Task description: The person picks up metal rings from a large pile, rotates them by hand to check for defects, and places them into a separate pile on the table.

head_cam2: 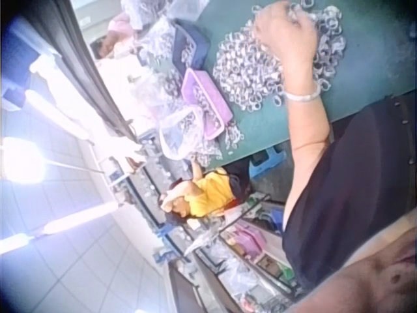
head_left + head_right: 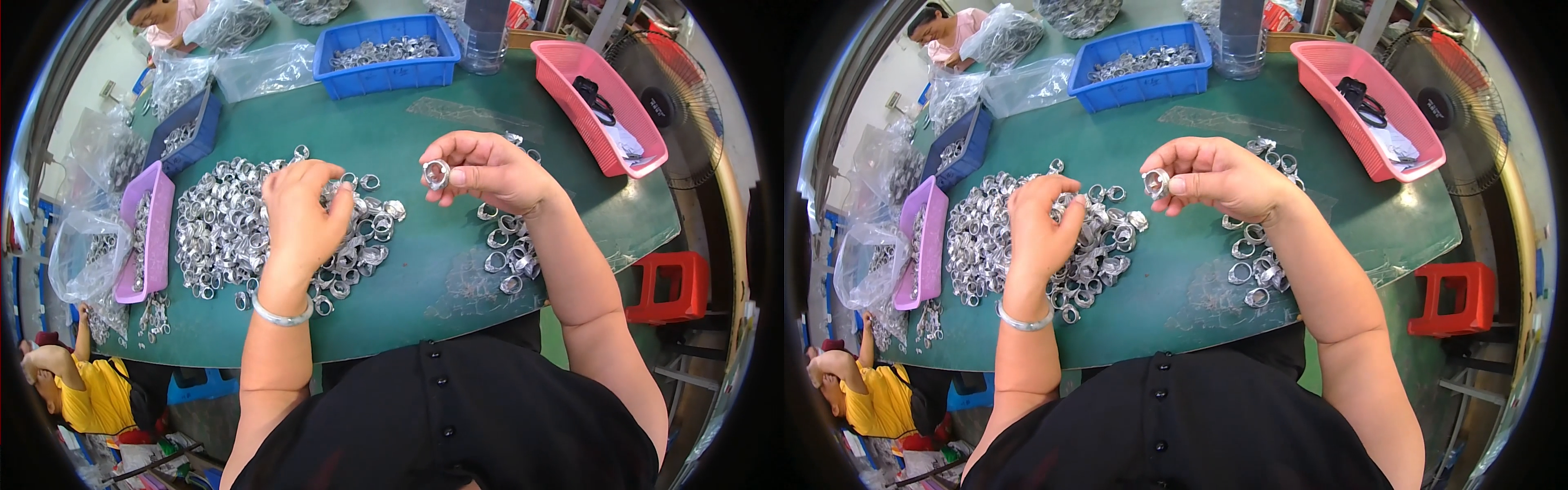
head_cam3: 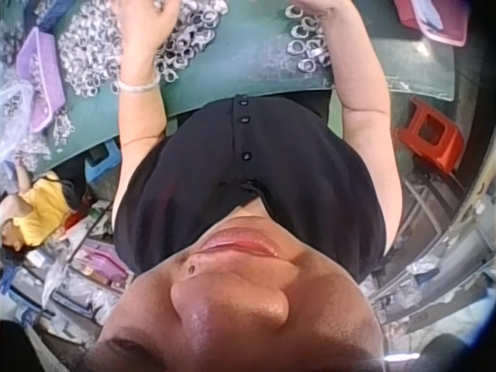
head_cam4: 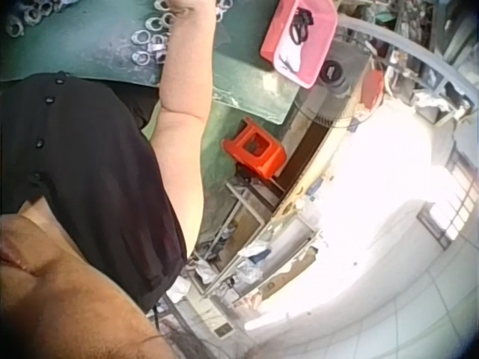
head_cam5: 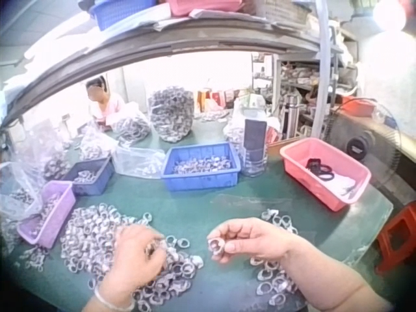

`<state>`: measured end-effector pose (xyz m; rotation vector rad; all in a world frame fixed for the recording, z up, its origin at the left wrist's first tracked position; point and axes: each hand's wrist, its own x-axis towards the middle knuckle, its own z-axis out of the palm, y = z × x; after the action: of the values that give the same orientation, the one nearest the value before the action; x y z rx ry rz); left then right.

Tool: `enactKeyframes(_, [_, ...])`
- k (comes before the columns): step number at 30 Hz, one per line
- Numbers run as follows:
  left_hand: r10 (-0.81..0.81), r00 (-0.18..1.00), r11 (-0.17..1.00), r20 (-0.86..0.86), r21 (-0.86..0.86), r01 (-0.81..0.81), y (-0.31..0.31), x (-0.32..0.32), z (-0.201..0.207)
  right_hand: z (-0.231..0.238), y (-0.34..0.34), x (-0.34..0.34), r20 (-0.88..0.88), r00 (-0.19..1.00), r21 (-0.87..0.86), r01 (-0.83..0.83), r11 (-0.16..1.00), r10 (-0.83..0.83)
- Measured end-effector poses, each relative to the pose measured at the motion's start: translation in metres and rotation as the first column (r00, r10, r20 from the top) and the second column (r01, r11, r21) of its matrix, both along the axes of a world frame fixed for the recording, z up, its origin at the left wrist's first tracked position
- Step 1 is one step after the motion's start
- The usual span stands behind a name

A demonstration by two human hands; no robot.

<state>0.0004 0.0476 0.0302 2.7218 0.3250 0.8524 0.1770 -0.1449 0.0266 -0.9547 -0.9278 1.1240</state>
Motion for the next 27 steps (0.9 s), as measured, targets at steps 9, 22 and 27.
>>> enactKeyframes(9, [-0.291,0.929,0.814,0.228,-0.452,0.366,-0.047,0.019,0.002,0.000,0.002,-0.005,0.127,0.991,0.082,0.017,0.997,-0.027])
enactKeyframes(22, [-0.255,0.907,0.880,0.337,-0.307,0.361,-0.051,0.025,-0.009,0.000,0.003,-0.016,0.472,0.834,0.266,0.174,0.948,-0.286])
enactKeyframes(27, [-0.217,0.858,0.669,0.465,-0.569,0.478,-0.050,0.027,-0.027,0.000,0.003,-0.017,0.515,0.810,0.199,0.206,0.958,-0.281])
